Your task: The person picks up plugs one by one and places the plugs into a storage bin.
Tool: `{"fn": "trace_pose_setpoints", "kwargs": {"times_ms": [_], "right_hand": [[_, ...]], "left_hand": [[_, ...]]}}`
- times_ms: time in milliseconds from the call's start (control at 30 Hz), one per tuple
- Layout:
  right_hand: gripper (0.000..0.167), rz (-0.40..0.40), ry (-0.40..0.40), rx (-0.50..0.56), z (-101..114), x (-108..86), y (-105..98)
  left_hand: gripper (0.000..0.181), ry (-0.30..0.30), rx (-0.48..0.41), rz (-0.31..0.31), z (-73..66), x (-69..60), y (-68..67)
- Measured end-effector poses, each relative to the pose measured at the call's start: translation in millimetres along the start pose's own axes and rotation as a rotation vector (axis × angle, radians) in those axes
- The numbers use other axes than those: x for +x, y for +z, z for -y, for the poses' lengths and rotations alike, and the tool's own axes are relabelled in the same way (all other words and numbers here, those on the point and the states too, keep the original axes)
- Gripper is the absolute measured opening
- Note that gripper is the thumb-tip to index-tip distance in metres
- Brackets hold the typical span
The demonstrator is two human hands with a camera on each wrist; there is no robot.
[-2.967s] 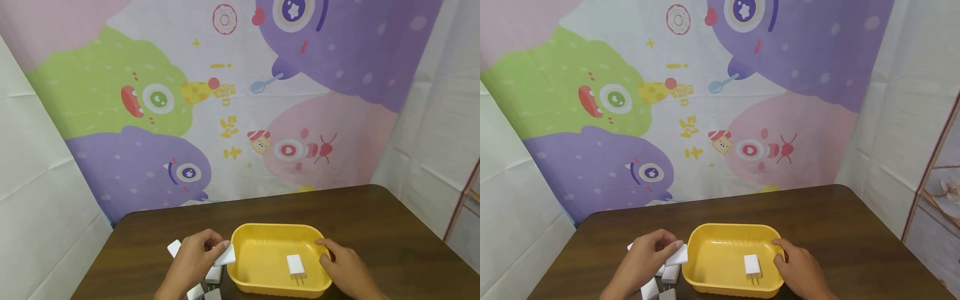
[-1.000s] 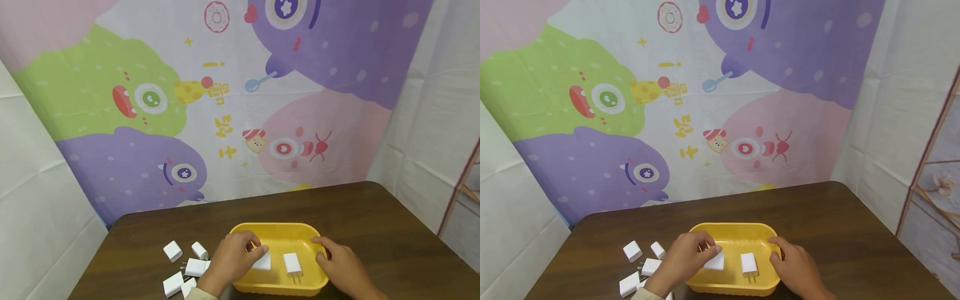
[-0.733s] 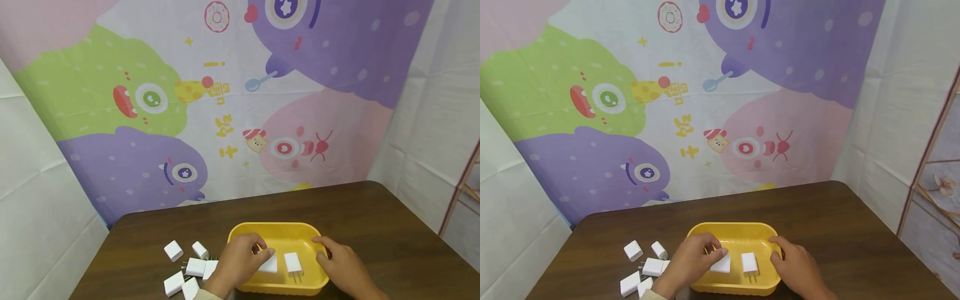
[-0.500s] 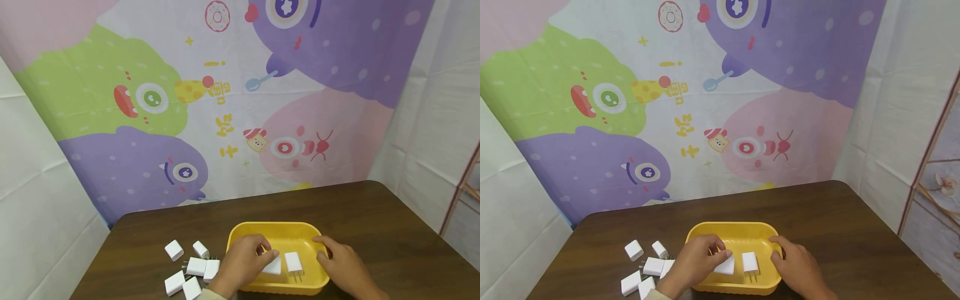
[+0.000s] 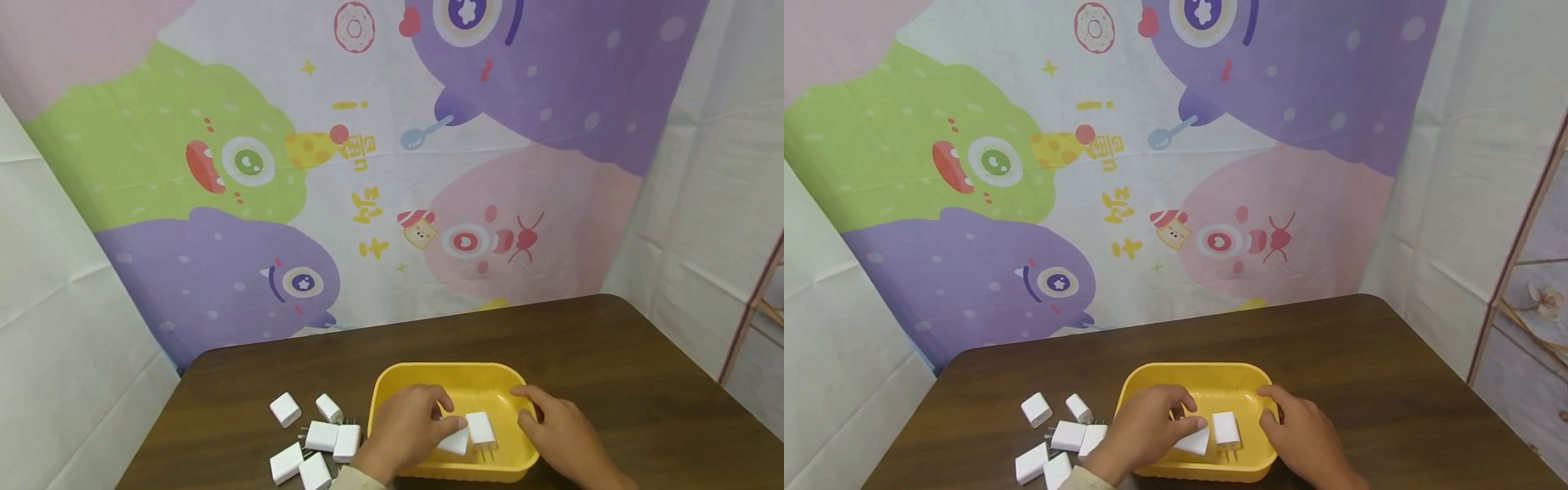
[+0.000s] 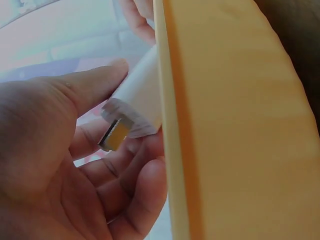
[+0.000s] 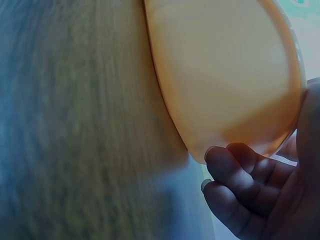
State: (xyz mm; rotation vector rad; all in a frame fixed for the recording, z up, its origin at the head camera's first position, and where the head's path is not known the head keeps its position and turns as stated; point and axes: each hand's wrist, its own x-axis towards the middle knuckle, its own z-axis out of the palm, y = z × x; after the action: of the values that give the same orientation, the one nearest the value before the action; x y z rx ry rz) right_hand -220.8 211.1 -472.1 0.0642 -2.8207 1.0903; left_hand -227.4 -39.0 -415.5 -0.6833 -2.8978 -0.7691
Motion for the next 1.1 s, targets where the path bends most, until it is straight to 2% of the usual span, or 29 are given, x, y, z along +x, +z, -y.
{"fn": "trace_pose_setpoints", "kwargs": {"times_ms": [133,333,633,1100], "right_hand": [[0.032,0.001,0.006,-0.007,1,0.4,-1],[0.031,0.014,0.006,-0.021,2,1.3,-2],[0.03,-0.017,-0.028,-0.039,2,-0.7,-1],[0.03,-0.015,-0.022,-0.014,0,-1.3,-1]], "left_hand": [[0.027,-0.024,0.011,0.059,-3.8,3.0,1.5],[0.027,-0.019,0.016,0.089,-4.9,3.6,6.3],[0.022,0.021,-0.096,0.15,-6.1,5.0,11.0],[0.012,0.093,-0.056,0.181,-8.2,5.3,13.9]]}}
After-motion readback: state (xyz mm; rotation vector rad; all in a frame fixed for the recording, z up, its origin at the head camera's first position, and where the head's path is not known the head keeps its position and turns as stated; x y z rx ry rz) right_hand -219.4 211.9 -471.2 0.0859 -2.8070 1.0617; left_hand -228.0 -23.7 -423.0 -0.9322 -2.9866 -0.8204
